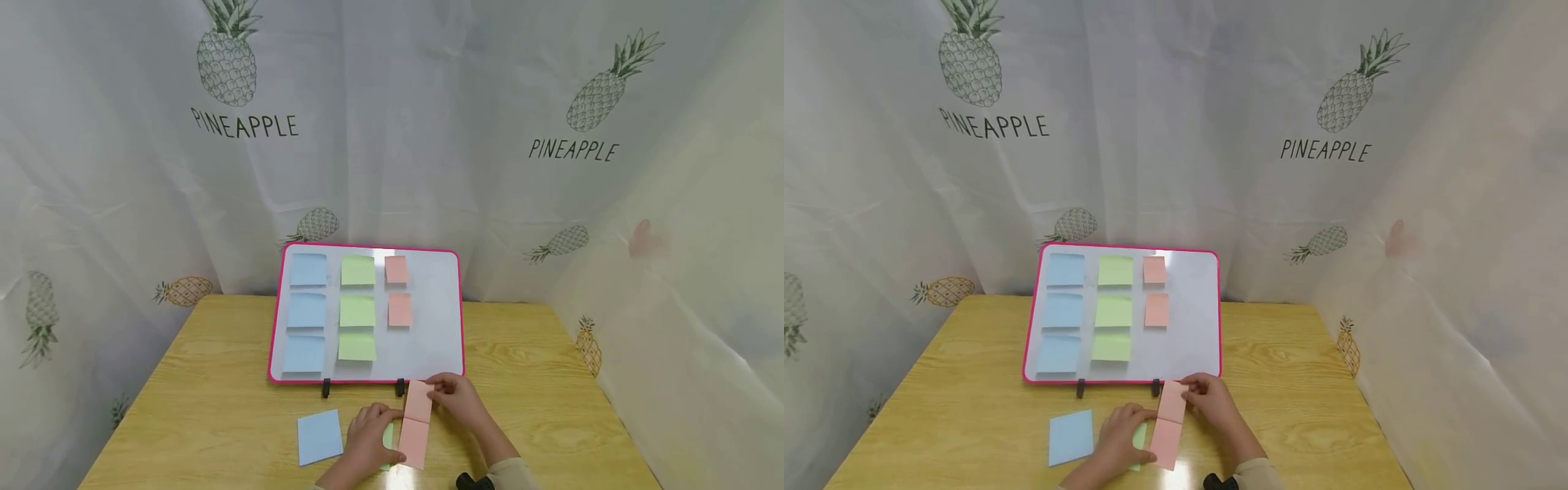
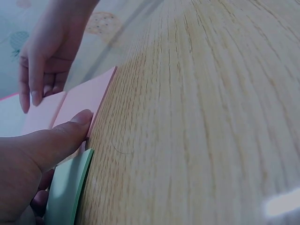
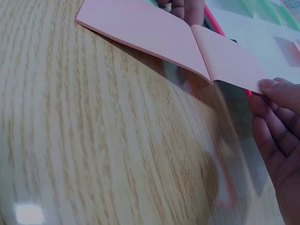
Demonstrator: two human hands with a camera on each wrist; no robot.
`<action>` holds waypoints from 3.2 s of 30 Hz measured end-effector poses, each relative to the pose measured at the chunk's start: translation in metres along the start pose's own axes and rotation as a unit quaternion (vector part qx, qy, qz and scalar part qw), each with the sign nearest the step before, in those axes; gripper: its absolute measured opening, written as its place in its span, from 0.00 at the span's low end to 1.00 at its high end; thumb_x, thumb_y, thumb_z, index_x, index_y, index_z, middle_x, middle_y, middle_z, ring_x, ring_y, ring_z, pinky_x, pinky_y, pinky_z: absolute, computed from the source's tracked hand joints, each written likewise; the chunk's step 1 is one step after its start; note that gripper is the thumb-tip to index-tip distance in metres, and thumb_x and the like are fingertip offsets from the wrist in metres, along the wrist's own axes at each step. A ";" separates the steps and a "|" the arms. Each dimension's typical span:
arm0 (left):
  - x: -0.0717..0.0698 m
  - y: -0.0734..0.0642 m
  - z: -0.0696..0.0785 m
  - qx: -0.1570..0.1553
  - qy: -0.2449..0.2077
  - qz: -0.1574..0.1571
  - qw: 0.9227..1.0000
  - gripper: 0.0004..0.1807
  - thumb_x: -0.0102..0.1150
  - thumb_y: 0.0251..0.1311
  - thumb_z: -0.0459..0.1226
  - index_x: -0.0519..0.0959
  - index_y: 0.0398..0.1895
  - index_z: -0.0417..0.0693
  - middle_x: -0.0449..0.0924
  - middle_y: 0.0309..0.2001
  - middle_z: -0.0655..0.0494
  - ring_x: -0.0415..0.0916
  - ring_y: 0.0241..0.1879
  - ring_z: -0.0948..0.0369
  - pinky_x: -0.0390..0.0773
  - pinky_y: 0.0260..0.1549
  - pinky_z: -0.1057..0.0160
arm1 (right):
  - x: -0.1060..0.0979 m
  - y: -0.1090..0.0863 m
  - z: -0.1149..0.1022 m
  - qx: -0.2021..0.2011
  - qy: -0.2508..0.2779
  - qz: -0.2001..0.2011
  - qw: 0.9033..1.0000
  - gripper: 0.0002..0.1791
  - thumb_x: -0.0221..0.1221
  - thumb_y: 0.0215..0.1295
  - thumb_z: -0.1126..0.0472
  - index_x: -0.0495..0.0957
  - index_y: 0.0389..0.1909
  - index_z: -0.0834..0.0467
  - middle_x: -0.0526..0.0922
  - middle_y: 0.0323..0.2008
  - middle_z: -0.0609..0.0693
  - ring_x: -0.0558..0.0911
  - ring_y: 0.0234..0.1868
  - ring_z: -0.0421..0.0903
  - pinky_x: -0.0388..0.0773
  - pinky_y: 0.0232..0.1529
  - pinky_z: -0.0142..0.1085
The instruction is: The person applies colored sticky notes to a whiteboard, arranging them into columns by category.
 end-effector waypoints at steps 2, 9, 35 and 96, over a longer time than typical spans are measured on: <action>0.002 0.000 -0.001 0.001 -0.001 0.000 1.000 0.38 0.80 0.38 0.51 0.77 0.58 0.62 0.68 0.48 0.64 0.64 0.50 0.57 0.65 0.48 0.49 | -0.002 0.000 0.000 0.003 -0.002 -0.002 1.000 0.08 0.65 0.61 0.67 0.84 0.41 0.62 0.78 0.28 0.49 0.76 0.28 0.42 0.73 0.26 0.31; 0.005 0.002 -0.003 0.000 0.006 -0.001 1.000 0.37 0.79 0.37 0.52 0.78 0.57 0.63 0.68 0.48 0.65 0.64 0.50 0.57 0.65 0.47 0.49 | -0.011 0.005 -0.003 -0.002 0.017 0.007 1.000 0.09 0.64 0.63 0.66 0.82 0.44 0.63 0.77 0.31 0.52 0.78 0.32 0.46 0.80 0.33 0.36; -0.018 0.009 0.016 0.070 0.043 0.022 0.996 0.32 0.79 0.41 0.46 0.79 0.54 0.57 0.74 0.49 0.59 0.70 0.51 0.53 0.74 0.46 0.48 | -0.039 0.024 -0.038 0.021 0.082 0.064 0.994 0.15 0.65 0.62 0.66 0.82 0.49 0.66 0.82 0.33 0.54 0.82 0.28 0.49 0.80 0.30 0.38; -0.083 0.078 0.017 0.136 0.215 0.144 0.956 0.13 0.61 0.63 0.44 0.82 0.50 0.56 0.76 0.60 0.58 0.69 0.50 0.53 0.71 0.43 0.51 | 0.034 0.025 -0.051 -0.054 0.222 0.130 0.965 0.15 0.67 0.52 0.78 0.78 0.42 0.77 0.78 0.45 0.71 0.79 0.49 0.61 0.78 0.51 0.36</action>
Point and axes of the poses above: each hand's wrist, its own y-axis towards the middle knuckle, its own x-axis out of the palm, z = x × y, the point moved 2 cm from there along y, towards the middle knuckle
